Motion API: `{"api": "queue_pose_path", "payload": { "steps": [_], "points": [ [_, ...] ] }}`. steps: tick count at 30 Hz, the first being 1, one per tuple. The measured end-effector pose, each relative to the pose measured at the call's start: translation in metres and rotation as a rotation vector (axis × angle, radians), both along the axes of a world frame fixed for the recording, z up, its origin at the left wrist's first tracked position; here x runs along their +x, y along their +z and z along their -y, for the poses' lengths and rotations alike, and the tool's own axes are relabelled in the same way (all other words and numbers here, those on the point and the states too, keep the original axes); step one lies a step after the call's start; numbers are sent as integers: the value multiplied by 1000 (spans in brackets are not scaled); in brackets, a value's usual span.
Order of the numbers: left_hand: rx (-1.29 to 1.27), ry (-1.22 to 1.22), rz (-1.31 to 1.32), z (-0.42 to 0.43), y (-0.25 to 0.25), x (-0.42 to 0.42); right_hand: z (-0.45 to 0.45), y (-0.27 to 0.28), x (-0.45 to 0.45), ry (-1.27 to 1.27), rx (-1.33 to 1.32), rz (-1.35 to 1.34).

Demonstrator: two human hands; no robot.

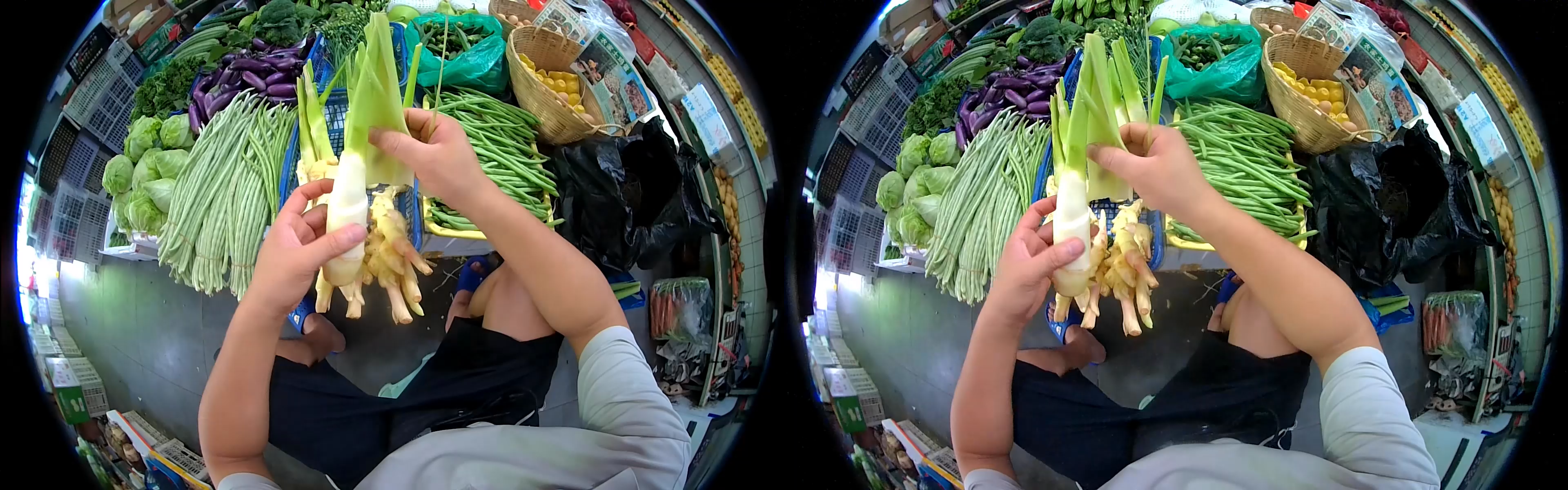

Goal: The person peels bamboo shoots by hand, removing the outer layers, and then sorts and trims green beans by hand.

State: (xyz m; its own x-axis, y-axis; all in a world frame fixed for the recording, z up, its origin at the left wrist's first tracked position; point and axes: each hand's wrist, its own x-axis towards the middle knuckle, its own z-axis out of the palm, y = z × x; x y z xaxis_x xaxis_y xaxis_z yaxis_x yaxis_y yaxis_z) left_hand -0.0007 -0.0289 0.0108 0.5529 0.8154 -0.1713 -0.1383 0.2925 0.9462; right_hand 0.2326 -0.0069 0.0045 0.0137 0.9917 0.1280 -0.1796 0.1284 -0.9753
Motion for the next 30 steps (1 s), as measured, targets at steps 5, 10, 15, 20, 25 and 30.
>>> {"api": "queue_pose_path", "payload": {
  "steps": [5, 10, 15, 20, 25, 30],
  "points": [
    [-113, -64, 129, -7, -2, -10, -3, -2, 1, -54, 4, 112],
    [-207, -201, 248, -5, 1, -12, -9, -8, 8, -115, 10, 270],
    [-259, -240, 283, -8, 3, -12, -15, -10, 19, -377, -69, 439],
    [-262, -225, 266, -7, 0, -14, -31, -17, 51, -530, -153, 410],
    [-194, -147, 205, -8, -1, -16, -23, -12, 36, -347, -173, 156],
    [-194, -98, 165, -12, -7, -11, 12, 29, -8, -15, -217, 316]
  ]
}}
